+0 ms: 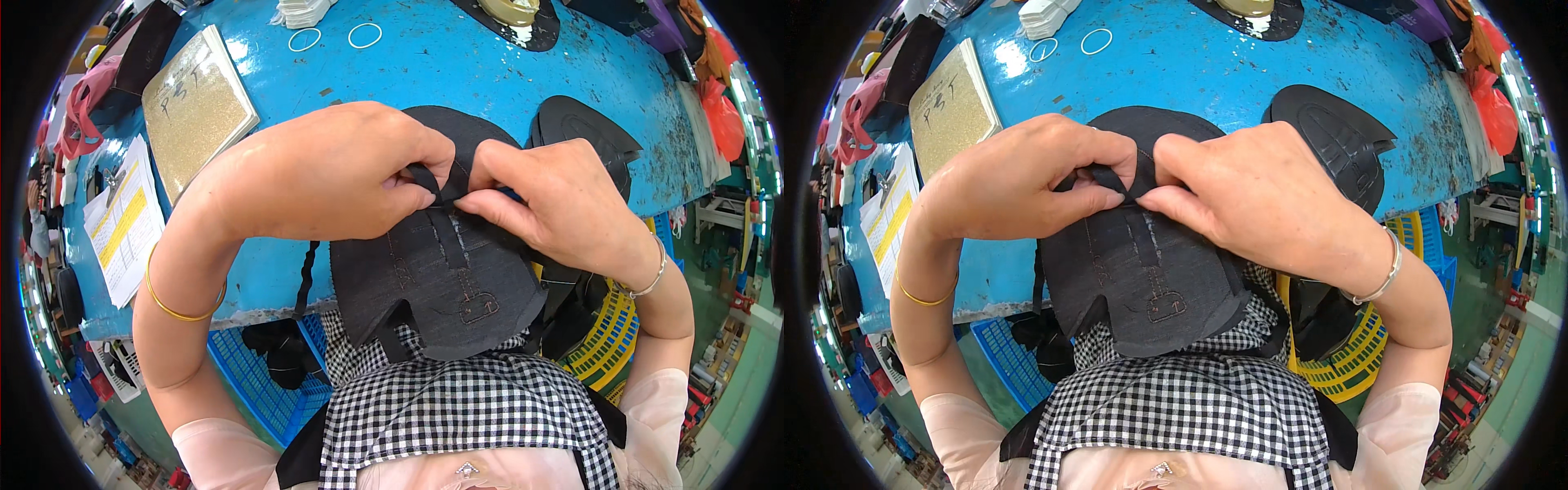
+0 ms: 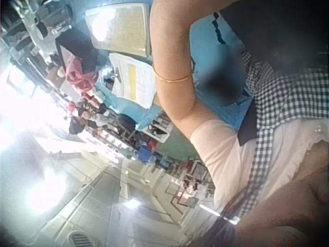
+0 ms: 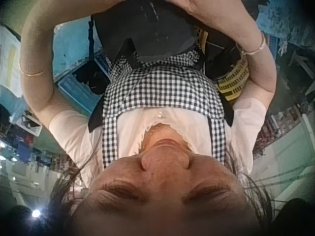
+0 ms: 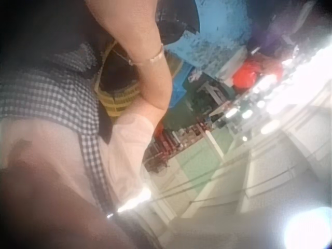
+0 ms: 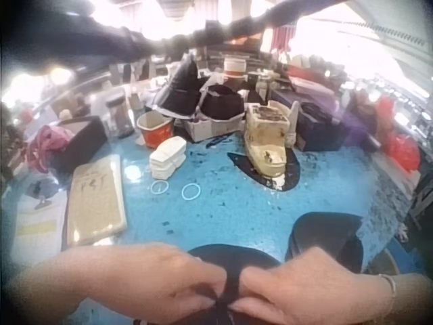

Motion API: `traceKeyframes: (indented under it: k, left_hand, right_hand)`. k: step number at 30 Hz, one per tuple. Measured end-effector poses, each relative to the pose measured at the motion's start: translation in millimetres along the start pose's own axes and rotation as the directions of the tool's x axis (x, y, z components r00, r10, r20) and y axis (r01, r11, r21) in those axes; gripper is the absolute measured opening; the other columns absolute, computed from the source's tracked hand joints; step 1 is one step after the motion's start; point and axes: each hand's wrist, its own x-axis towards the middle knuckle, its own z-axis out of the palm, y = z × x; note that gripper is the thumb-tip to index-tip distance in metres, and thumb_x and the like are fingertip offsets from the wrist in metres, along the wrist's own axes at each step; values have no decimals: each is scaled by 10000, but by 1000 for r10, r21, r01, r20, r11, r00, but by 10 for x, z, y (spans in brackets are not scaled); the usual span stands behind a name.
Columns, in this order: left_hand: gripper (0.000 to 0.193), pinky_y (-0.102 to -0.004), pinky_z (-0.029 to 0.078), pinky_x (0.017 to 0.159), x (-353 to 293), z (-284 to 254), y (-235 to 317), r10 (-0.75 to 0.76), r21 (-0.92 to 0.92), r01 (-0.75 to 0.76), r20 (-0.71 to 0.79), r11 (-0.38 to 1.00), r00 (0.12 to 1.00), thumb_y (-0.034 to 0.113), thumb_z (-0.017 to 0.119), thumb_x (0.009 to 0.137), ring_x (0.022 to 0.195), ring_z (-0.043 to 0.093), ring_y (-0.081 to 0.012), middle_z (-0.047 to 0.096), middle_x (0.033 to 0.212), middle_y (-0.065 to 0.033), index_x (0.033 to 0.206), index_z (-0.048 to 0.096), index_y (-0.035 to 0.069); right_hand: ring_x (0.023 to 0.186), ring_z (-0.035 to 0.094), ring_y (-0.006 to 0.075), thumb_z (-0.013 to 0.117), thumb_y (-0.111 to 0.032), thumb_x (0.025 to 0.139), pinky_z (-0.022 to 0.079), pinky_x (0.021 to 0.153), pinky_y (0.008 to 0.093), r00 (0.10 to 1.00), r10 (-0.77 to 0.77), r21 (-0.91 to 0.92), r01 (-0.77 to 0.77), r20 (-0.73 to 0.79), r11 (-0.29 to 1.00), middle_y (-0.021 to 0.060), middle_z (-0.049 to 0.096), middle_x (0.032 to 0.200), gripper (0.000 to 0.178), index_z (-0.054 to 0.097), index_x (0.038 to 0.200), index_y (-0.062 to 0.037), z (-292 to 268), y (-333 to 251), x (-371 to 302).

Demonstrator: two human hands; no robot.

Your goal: The person trims excess threads and small bits from black shoe components using precision scissors.

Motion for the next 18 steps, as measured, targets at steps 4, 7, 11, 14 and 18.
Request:
traceKeyframes:
  k: [4, 7, 11, 14, 18]
  left_hand:
    - [101, -275, 427, 618, 15, -66, -13, -183, -205, 204, 117, 957, 976, 75, 624, 827, 660, 510, -134, 577, 740, -40, 916, 617, 27]
    - [89, -222, 395, 600, -29, 44, -142, -181, -454, 137, -54, 880, 982, 79, 627, 848, 666, 463, -50, 529, 712, 34, 896, 615, 5]
    - [85, -161, 326, 553, -12, -109, -125, -259, -501, 173, -107, 848, 960, 101, 652, 863, 634, 420, 15, 497, 693, 79, 849, 633, 19]
    - [109, -154, 307, 524, -92, -246, -149, -221, -441, 91, -254, 893, 942, 146, 676, 872, 599, 458, 13, 537, 669, 59, 911, 680, 45]
    - [218, -155, 306, 486, -198, -455, -276, -187, -386, 8, -428, 922, 884, 213, 625, 930, 557, 488, 6, 590, 674, 25, 1045, 685, 37]
  right_hand:
    - [620, 620, 266, 698, -194, 803, 472, 527, 347, 999, 50, 157, -50, 0, 986, 98, 640, 780, 228, 585, 941, -52, -155, -94, -30]
    - [599, 620, 220, 687, -148, 748, 486, 506, 315, 986, -142, -168, 155, 84, 974, 103, 651, 840, 274, 597, 975, -24, -127, -423, 0]
    - [484, 579, 120, 597, -167, 786, 432, 405, 244, 982, -101, -534, 171, 159, 828, 285, 662, 997, 359, 617, 1076, 43, 231, -763, -29]
    - [433, 554, 115, 597, -159, 792, 414, 374, 244, 986, -74, -604, 149, 148, 783, 345, 639, 1017, 312, 621, 1027, 44, 284, -862, -25]
    - [463, 579, 144, 619, -137, 777, 448, 412, 256, 996, -38, -635, 79, 78, 769, 269, 670, 956, 245, 622, 961, 26, 262, -809, -39]
